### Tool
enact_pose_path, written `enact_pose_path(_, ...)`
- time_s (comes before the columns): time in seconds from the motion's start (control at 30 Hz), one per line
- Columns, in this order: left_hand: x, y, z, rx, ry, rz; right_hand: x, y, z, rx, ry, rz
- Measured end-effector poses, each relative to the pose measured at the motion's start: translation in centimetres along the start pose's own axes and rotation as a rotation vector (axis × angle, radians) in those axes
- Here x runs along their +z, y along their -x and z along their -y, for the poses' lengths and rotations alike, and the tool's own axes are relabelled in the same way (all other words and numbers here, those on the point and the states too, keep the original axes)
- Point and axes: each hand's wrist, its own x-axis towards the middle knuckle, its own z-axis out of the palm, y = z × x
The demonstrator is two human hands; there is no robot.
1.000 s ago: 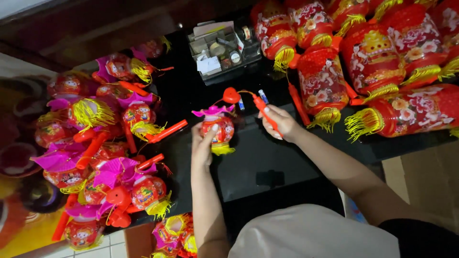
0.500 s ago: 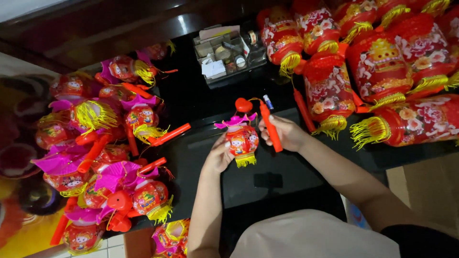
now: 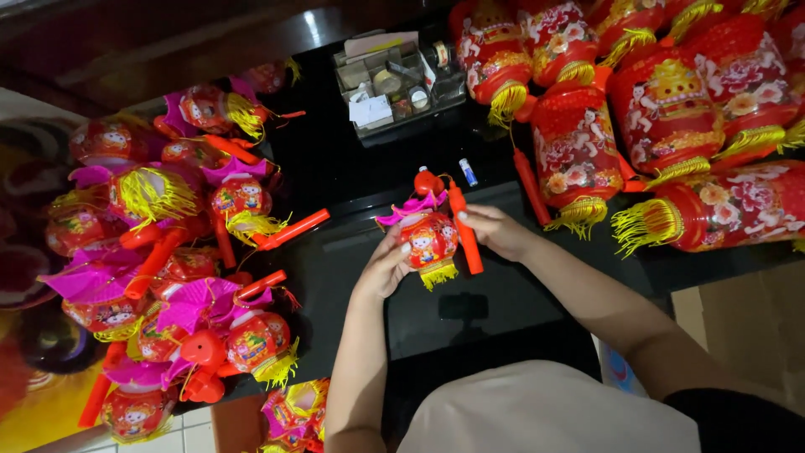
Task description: Assembling small decorative lanterns by attaching plastic handles and sticks.
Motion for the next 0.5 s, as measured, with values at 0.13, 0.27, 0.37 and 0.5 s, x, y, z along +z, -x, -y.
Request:
enact_pose_path(0.13, -1.3, -0.1, 1.1, 0.018, -0.019, 0.007, -2.0, -1.5, -2.2, -0.045, 0.054, 0.006)
enact_pose_path(0.27, -1.2, -0.5, 1.1, 0.143, -0.086, -0.051, -3.3, -2.1, -3.2, -0.184, 0.212, 0.067)
enact_pose_path(0.37, 1.9, 0.0, -1.3, 0.251, -0.21, -0.083, -0.3, 0.3, 1.2, -0.388, 0.377, 0.097)
enact_pose_path(0.5, 1.6, -0.2, 0.1, 0.355, -0.432, -0.072, -0.7, -0.2, 1.4, -0.708, 0.596, 0.167)
